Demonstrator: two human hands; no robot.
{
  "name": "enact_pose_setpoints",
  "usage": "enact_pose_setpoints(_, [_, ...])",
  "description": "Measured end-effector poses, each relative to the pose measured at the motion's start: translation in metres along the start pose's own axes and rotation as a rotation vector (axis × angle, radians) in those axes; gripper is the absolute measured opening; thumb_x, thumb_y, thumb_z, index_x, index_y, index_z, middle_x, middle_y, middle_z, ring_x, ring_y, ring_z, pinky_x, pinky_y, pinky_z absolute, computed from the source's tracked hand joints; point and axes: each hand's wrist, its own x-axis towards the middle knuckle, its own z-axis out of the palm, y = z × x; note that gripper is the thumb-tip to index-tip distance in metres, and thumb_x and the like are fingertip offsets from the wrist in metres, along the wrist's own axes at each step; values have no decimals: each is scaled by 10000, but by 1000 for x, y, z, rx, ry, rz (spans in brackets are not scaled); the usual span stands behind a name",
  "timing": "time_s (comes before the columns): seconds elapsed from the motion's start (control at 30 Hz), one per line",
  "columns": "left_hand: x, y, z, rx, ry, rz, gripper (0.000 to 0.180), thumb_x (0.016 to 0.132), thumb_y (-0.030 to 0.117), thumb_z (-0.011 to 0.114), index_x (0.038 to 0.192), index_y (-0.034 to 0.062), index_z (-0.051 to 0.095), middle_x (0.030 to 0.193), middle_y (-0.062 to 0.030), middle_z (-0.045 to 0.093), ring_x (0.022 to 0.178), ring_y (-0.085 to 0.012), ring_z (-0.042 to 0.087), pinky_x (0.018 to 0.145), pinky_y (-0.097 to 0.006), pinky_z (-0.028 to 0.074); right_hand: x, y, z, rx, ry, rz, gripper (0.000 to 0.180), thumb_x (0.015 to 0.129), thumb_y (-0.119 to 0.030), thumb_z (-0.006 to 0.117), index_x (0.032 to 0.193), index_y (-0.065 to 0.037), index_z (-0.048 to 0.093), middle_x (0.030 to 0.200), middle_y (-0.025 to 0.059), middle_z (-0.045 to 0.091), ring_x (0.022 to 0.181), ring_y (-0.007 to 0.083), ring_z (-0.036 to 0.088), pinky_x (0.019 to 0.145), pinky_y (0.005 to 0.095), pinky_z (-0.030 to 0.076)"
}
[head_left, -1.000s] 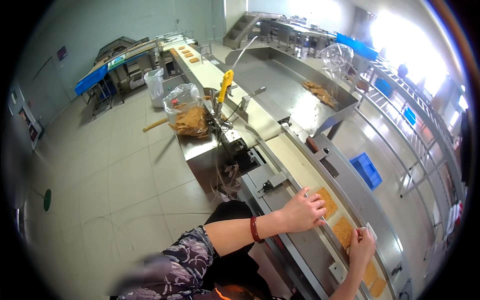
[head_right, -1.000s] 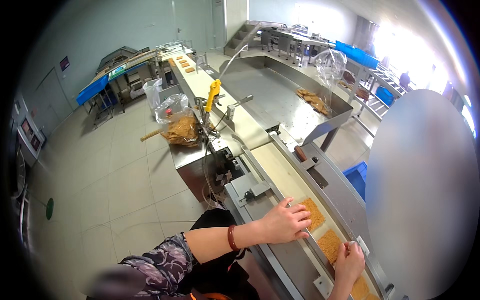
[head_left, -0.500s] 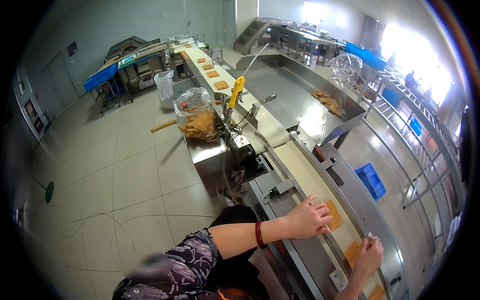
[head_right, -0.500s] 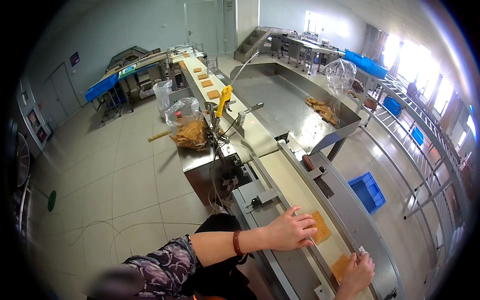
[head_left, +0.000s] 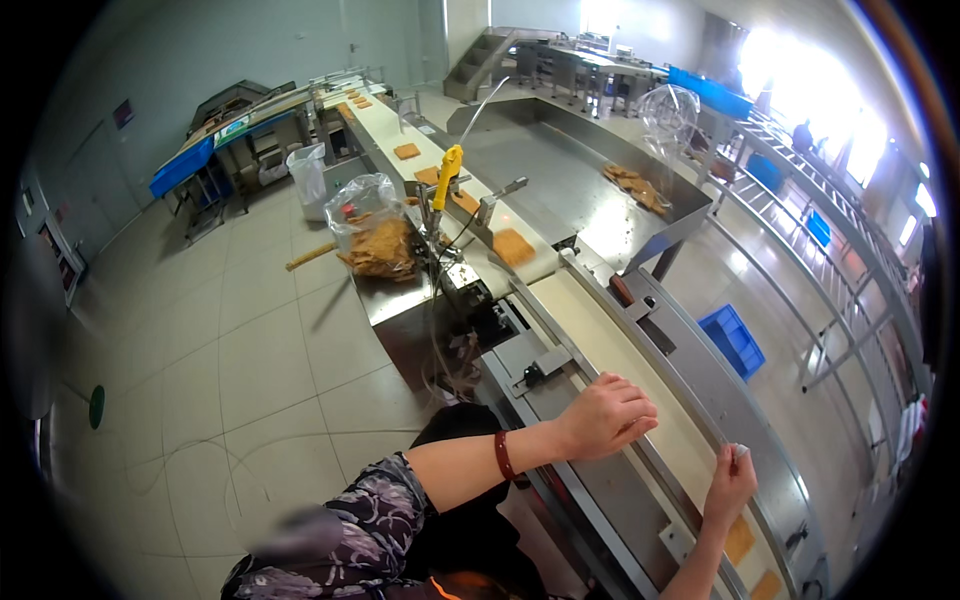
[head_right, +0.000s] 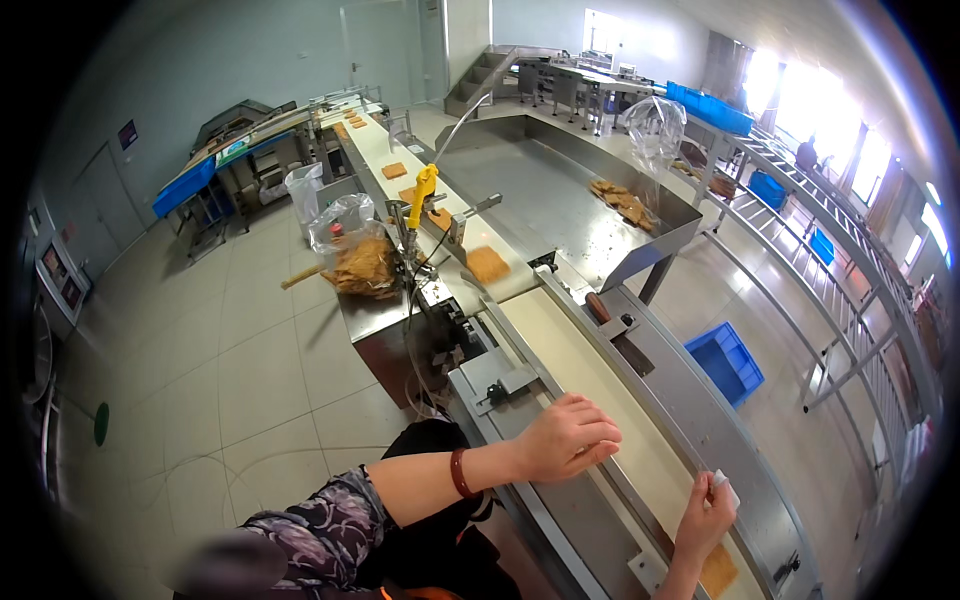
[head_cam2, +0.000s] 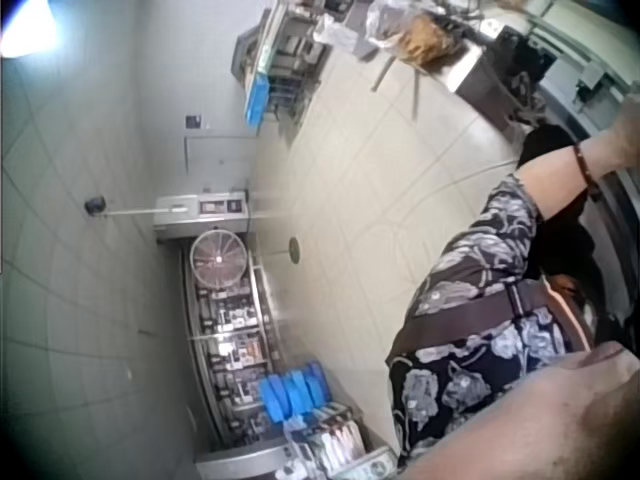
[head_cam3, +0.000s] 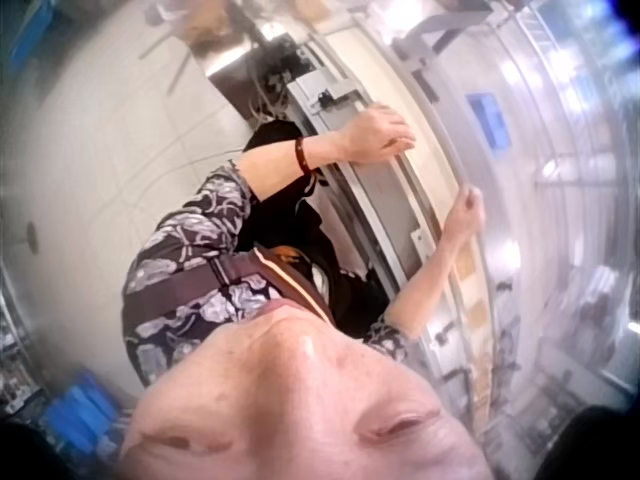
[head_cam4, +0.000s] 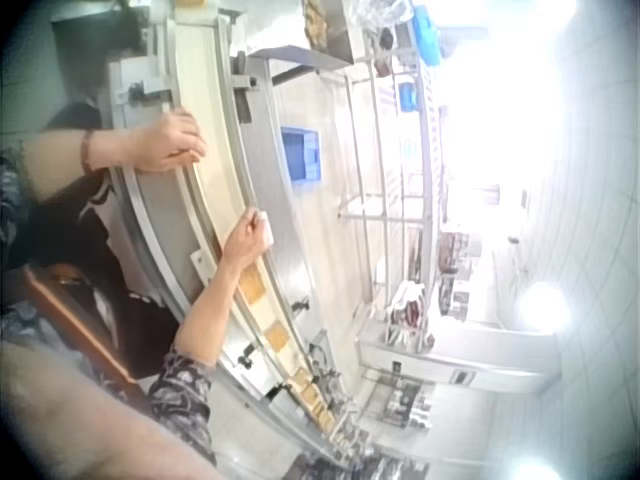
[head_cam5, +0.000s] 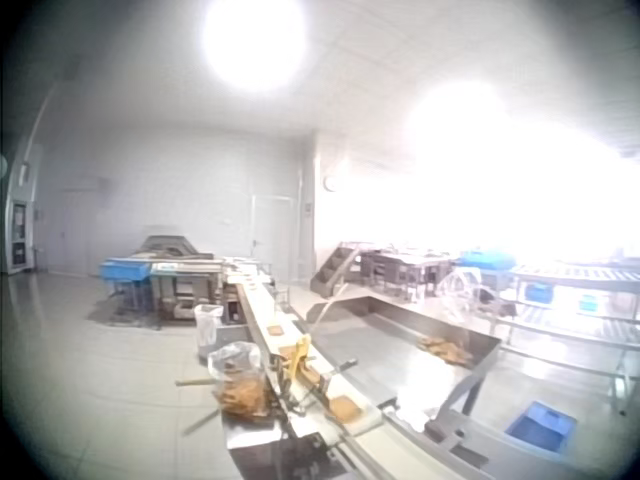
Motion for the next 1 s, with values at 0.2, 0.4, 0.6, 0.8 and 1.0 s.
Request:
enact_pose_setpoints(0.2, [0,0,-1,-11,10,25,124,1001,232,685,976,113,709,926,-18,721,916,-207,684,945,-386,464,0,1,2,74,40,3,202,1033,-152,657,961,33,697,826,55,658,769,140,604,724,303,502])
enact_pose_setpoints(0.4, [0,0,-2,1,-24,30,119,1004,223,683,958,116,709,913,-8,717,904,-200,680,943,-379,467,-1,-3,4,116,37,14,209,1046,-155,649,970,32,703,835,43,673,758,120,612,724,288,506])
enact_pose_setpoints(0.6, [-1,-2,2,1,-30,34,124,1005,226,683,948,119,711,916,4,721,906,-197,680,943,-384,477,-1,-6,5,141,39,12,201,1046,-159,652,982,23,709,842,43,679,766,120,625,735,286,512])
enact_pose_setpoints(0.8, [-2,-2,2,0,-39,29,143,1007,239,685,939,118,718,927,7,734,916,-190,686,955,-383,481,0,-2,5,112,21,12,194,1047,-160,650,987,15,708,848,44,679,768,119,622,736,289,512])
enact_pose_setpoints(1.0, [-1,-1,2,12,-32,39,160,1012,251,683,937,115,719,920,7,734,913,-190,690,955,-385,483,0,-5,3,114,17,12,189,1043,-160,655,988,14,705,844,38,672,764,116,613,735,288,511])
